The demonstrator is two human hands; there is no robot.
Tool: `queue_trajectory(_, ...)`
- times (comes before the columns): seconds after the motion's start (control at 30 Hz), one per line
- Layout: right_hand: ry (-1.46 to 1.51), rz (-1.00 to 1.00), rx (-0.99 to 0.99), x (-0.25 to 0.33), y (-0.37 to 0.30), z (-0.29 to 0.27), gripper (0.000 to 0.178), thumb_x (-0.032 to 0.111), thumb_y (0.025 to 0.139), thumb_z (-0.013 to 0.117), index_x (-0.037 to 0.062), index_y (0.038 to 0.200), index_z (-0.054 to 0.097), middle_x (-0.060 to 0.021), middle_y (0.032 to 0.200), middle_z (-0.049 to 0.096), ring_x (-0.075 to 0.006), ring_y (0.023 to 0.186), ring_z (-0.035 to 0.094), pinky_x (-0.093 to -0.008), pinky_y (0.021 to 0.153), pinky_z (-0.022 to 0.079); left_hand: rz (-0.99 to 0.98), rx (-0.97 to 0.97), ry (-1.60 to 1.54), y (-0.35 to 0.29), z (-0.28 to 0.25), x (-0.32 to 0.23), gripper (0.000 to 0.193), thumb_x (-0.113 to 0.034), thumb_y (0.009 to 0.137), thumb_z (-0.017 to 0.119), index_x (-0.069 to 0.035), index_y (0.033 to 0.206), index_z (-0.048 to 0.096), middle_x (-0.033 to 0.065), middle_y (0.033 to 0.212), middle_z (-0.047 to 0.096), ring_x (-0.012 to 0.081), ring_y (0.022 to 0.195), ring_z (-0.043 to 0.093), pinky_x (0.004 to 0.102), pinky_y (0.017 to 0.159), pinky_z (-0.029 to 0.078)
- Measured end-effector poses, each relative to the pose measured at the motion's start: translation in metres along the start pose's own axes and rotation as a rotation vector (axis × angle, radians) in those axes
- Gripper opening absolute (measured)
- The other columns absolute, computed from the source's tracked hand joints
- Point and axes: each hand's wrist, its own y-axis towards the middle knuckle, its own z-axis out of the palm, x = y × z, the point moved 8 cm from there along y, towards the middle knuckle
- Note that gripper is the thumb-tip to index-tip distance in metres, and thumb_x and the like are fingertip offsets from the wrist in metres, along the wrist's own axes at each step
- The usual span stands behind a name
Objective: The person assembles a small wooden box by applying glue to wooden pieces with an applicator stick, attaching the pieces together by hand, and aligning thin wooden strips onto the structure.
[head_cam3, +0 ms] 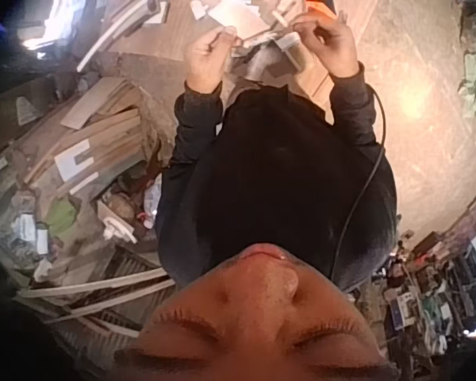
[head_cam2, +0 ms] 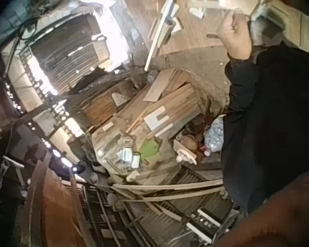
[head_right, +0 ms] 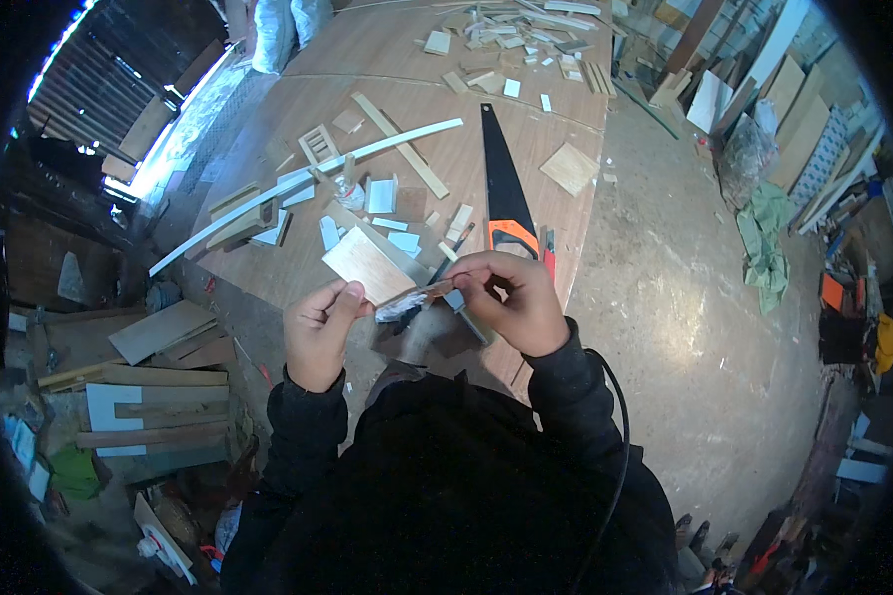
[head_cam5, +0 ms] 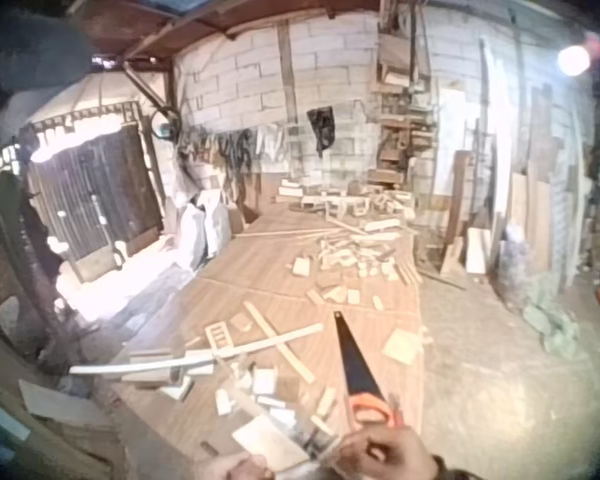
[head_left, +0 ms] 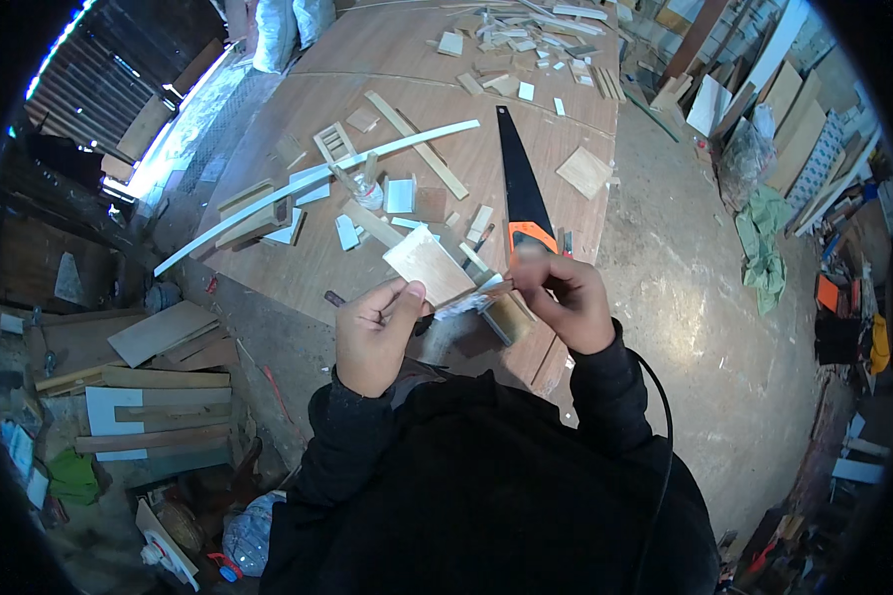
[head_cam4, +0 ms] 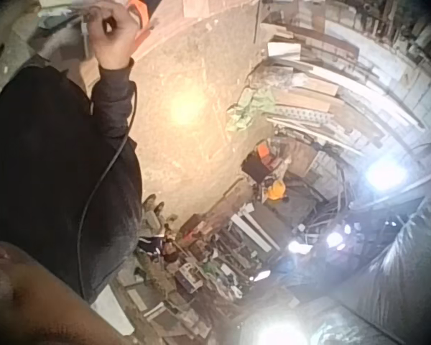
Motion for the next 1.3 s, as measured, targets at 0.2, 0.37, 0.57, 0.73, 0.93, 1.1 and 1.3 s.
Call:
queue_trajectory(0.2,-0.09,-0.036,-0.046,-0.008,0.0,-0.014,0.013,-0.001,0.088,0.058,-0.0011,0.097,0.066,0.0011,0.082,0.065,-0.0029,0.071,0.052,-0.0192,0.06,0.04,0.007,0.072,-0.03,0.004,0.013,-0.006,0.028,-0.013,0.093,0.06,0.011,0.106,0.063,0.009,0.087,0.069,0.0079,0.078,0.063,0.0212,0.071,0.05)
queue_trajectory(0.37,0.09,-0.077,-0.129,-0.007,-0.005,-0.028,0.012,0.001,0.086,0.061,0.0007,0.096,0.067,0.0002,0.08,0.064,-0.0039,0.068,0.05,-0.0198,0.058,0.039,0.007,0.073,-0.015,0.01,0.02,-0.002,0.026,-0.011,0.093,0.06,0.011,0.106,0.063,0.009,0.088,0.069,0.008,0.077,0.063,0.0209,0.071,0.05)
queue_trajectory(0.57,-0.078,-0.066,-0.072,-0.005,0.0,-0.018,0.01,0.004,0.086,0.062,0.0,0.094,0.067,-0.0013,0.08,0.064,-0.0049,0.066,0.05,-0.0199,0.057,0.038,-0.033,0.119,0.013,0.013,0.024,-0.002,0.026,-0.011,0.093,0.06,0.011,0.106,0.064,0.0088,0.088,0.069,0.0083,0.078,0.064,0.0209,0.071,0.05)
queue_trajectory(0.73,-0.086,-0.057,-0.141,-0.007,-0.002,-0.036,0.014,-0.003,0.082,0.063,-0.0022,0.095,0.068,-0.0038,0.084,0.067,-0.008,0.07,0.054,-0.0227,0.065,0.044,-0.037,0.073,-0.028,0.018,0.015,0.004,0.027,-0.012,0.094,0.06,0.011,0.107,0.063,0.0082,0.088,0.069,0.0087,0.08,0.064,0.0206,0.07,0.049)
queue_trajectory(0.93,-0.045,-0.114,-0.022,0.003,-0.005,-0.023,0.018,-0.001,0.08,0.066,0.0001,0.097,0.071,-0.0101,0.091,0.071,-0.0154,0.083,0.065,-0.0272,0.077,0.05,-0.074,0.09,-0.082,0.021,0.019,-0.001,0.028,-0.015,0.095,0.058,0.011,0.105,0.063,0.0076,0.085,0.069,0.007,0.077,0.063,0.0197,0.07,0.048)
queue_trajectory(1.1,-0.156,-0.175,0.04,0.006,0.003,-0.015,0.019,0.002,0.079,0.068,0.0019,0.098,0.073,-0.0102,0.091,0.072,-0.0181,0.083,0.067,-0.0288,0.077,0.052,-0.102,0.174,-0.073,0.023,0.019,0.003,0.028,-0.016,0.095,0.058,0.009,0.103,0.064,0.0057,0.081,0.068,0.006,0.074,0.061,0.0192,0.069,0.047)
queue_trajectory(1.3,-0.316,-0.298,0.053,0.017,0.004,-0.016,0.022,-0.001,0.075,0.068,0.0028,0.097,0.073,-0.0104,0.092,0.072,-0.0203,0.082,0.069,-0.0302,0.074,0.054,-0.122,0.205,-0.145,0.026,0.015,0.008,0.025,-0.016,0.095,0.058,0.007,0.1,0.066,0.005,0.08,0.067,0.0063,0.072,0.061,0.0189,0.067,0.047)
